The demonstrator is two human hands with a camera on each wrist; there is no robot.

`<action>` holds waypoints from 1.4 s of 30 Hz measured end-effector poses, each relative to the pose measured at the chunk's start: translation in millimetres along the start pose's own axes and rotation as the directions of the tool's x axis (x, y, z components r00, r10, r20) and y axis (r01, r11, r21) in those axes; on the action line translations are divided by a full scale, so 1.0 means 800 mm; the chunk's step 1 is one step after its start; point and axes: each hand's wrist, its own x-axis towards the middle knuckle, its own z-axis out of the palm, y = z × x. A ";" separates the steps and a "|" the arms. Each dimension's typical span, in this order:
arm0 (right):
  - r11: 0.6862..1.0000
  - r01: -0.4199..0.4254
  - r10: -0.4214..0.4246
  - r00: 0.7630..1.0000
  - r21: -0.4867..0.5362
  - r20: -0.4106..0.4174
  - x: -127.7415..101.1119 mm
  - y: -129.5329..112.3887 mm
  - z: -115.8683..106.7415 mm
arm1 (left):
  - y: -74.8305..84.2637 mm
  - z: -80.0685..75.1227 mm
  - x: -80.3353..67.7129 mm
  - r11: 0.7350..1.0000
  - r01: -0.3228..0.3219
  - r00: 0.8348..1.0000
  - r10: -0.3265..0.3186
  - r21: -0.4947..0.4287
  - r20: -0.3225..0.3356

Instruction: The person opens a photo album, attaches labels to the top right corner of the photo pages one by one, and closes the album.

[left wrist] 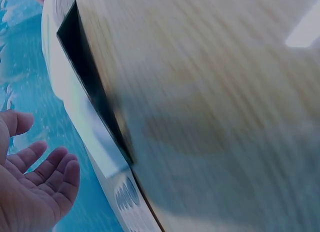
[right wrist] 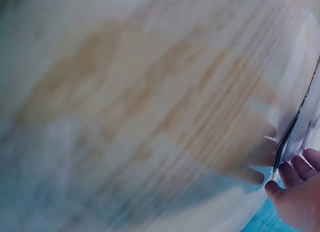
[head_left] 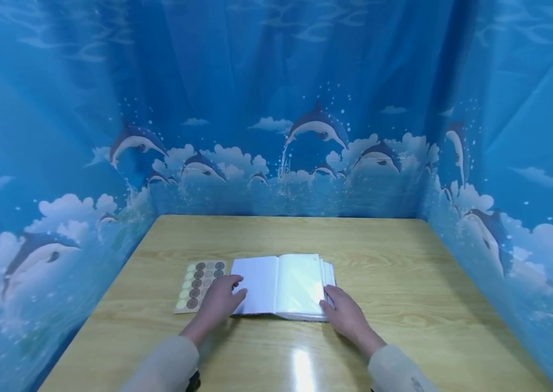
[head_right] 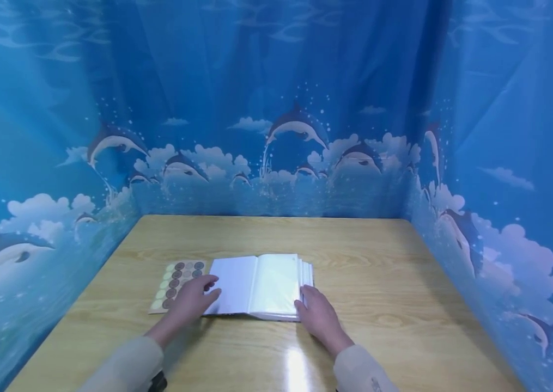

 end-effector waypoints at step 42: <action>0.994 0.105 -0.105 0.993 -0.005 -0.045 0.007 0.022 -0.006 | 0.087 0.120 0.021 0.760 -0.386 0.923 0.310 0.523 0.229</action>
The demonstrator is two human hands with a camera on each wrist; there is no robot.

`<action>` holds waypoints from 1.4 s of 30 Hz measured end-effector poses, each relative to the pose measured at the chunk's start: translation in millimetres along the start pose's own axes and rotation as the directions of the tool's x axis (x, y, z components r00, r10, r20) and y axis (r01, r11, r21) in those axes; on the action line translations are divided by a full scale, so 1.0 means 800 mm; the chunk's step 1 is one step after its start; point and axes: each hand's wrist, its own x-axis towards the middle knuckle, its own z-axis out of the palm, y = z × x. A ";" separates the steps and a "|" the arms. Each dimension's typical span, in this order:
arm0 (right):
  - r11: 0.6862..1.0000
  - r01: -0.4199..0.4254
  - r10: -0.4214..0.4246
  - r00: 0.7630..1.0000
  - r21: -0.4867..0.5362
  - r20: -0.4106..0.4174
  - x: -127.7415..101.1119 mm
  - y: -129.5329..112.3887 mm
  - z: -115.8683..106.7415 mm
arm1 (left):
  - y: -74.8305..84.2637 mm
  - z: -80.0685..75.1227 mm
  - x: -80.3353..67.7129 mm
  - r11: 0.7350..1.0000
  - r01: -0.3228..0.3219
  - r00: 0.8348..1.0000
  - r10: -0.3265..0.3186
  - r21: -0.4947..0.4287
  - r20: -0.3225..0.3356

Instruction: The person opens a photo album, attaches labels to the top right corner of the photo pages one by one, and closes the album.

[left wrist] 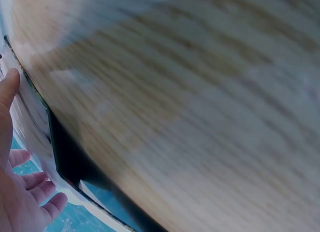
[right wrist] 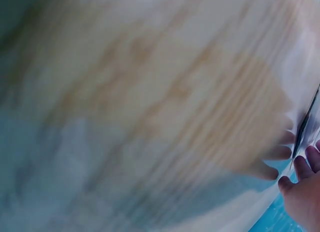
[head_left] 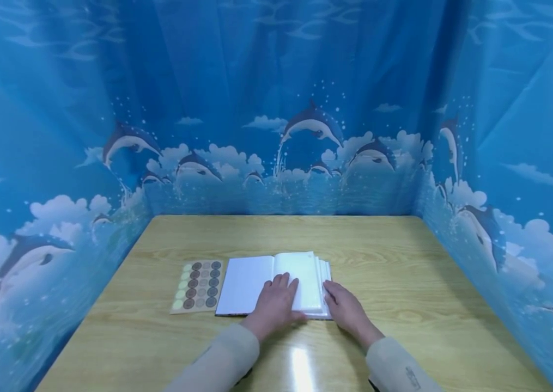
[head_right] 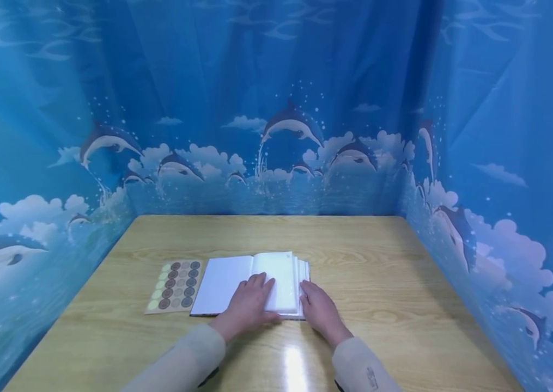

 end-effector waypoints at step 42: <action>0.998 -0.051 0.052 0.998 -0.034 0.046 0.001 0.002 -0.001 | -0.007 -0.001 -0.005 0.988 -0.015 1.000 0.018 -0.152 0.019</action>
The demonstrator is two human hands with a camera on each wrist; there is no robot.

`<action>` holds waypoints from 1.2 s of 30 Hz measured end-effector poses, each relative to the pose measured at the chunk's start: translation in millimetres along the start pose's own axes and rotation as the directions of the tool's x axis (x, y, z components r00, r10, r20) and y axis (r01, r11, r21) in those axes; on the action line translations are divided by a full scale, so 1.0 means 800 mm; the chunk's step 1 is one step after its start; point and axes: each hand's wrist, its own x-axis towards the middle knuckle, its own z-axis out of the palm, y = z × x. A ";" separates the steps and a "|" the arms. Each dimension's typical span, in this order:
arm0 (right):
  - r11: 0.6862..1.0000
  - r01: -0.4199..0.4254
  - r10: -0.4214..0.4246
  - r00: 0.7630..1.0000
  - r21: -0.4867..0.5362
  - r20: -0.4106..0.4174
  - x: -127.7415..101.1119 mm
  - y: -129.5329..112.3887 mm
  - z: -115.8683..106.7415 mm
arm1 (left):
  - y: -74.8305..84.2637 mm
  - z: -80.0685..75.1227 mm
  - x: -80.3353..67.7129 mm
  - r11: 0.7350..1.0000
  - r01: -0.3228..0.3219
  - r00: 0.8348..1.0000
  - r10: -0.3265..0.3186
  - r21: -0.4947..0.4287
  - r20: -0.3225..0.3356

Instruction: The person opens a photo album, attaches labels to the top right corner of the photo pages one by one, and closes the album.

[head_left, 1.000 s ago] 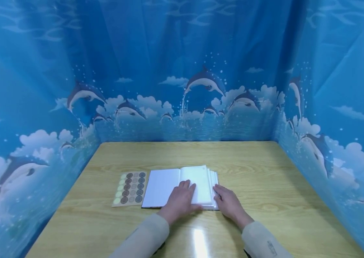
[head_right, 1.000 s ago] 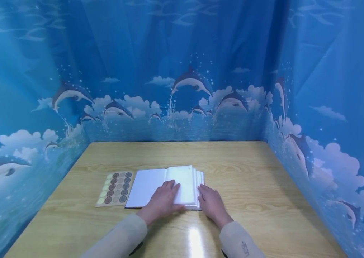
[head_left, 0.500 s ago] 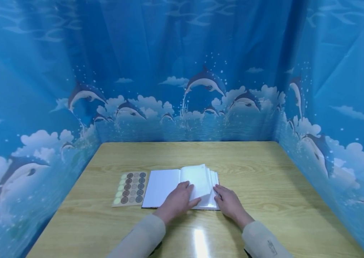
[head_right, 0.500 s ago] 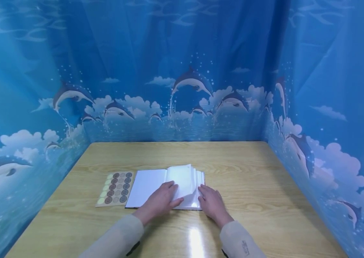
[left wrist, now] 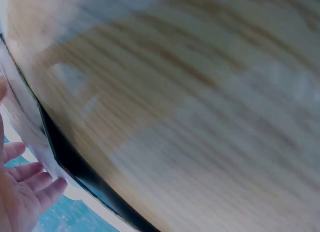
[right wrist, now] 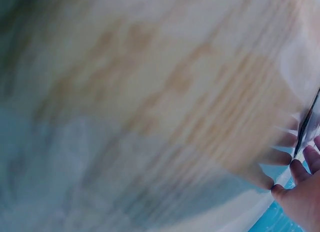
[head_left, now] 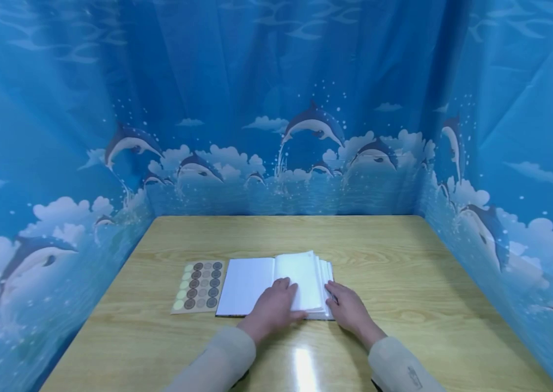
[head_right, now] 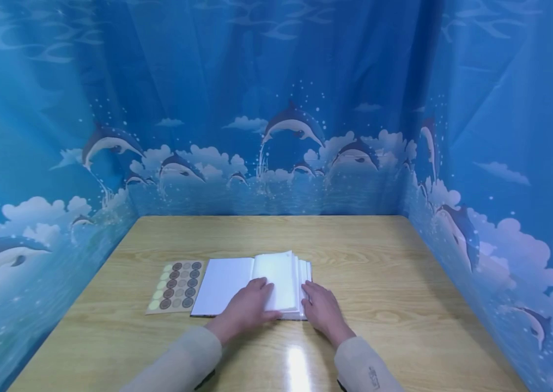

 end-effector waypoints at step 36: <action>0.994 0.103 -0.105 0.990 -0.021 -0.095 -0.001 -0.001 0.000 | -0.008 -0.008 -0.008 0.987 -0.150 0.926 0.158 0.048 -0.344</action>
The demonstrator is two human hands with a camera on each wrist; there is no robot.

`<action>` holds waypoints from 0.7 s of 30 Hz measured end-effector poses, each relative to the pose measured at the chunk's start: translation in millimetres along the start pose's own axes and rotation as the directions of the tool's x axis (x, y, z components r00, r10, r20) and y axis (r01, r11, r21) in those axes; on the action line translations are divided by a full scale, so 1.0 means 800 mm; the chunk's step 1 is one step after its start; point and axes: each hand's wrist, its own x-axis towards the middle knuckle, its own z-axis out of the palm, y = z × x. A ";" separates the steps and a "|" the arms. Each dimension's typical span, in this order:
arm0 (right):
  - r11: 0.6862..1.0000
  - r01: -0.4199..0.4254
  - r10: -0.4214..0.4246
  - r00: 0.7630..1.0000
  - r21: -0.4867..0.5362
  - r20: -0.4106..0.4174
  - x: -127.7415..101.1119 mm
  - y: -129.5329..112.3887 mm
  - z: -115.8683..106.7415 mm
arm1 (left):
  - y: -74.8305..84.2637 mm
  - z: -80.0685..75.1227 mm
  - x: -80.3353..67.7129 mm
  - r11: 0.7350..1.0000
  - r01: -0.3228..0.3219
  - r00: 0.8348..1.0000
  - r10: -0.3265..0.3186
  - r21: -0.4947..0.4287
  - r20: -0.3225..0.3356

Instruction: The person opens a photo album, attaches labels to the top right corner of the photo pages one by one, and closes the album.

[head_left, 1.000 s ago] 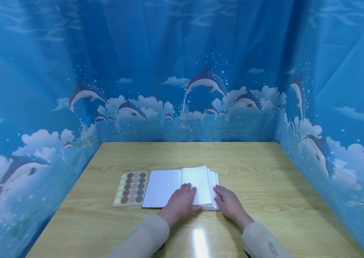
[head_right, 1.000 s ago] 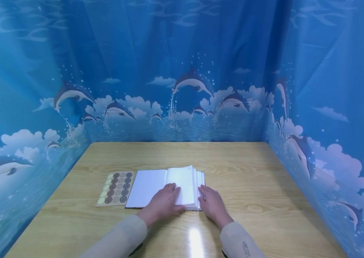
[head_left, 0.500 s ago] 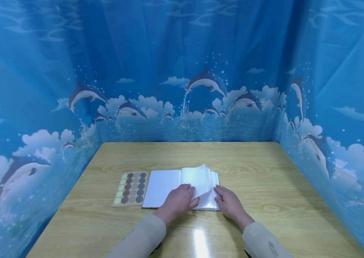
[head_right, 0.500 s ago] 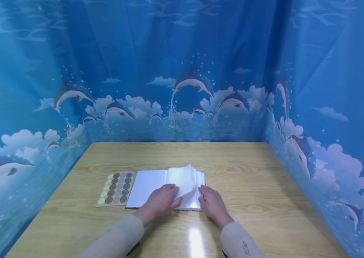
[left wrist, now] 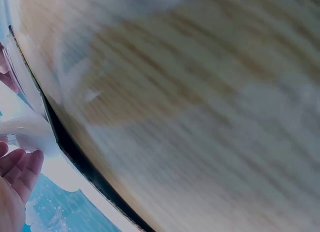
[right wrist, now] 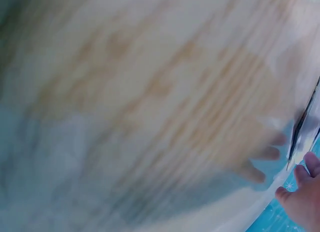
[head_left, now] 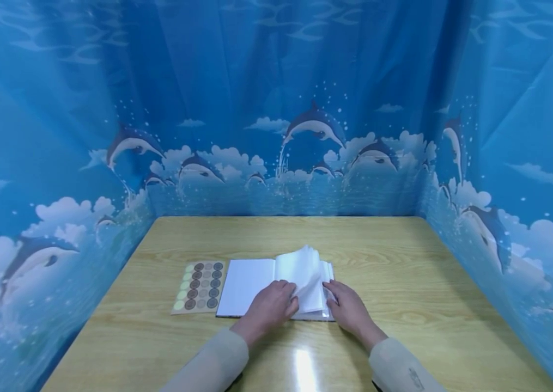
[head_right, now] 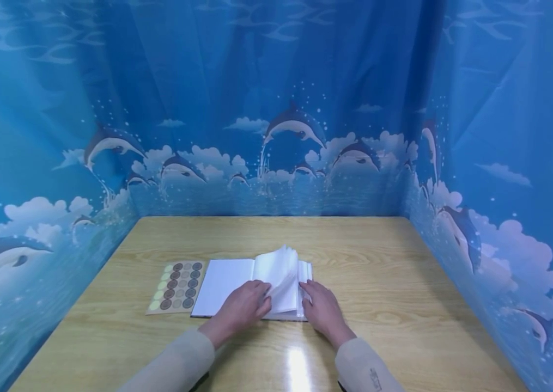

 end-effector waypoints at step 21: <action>0.998 0.035 -0.034 0.999 0.047 -0.021 0.008 -0.017 0.002 | 0.010 -0.007 0.000 0.997 0.069 0.991 -0.066 -0.026 0.118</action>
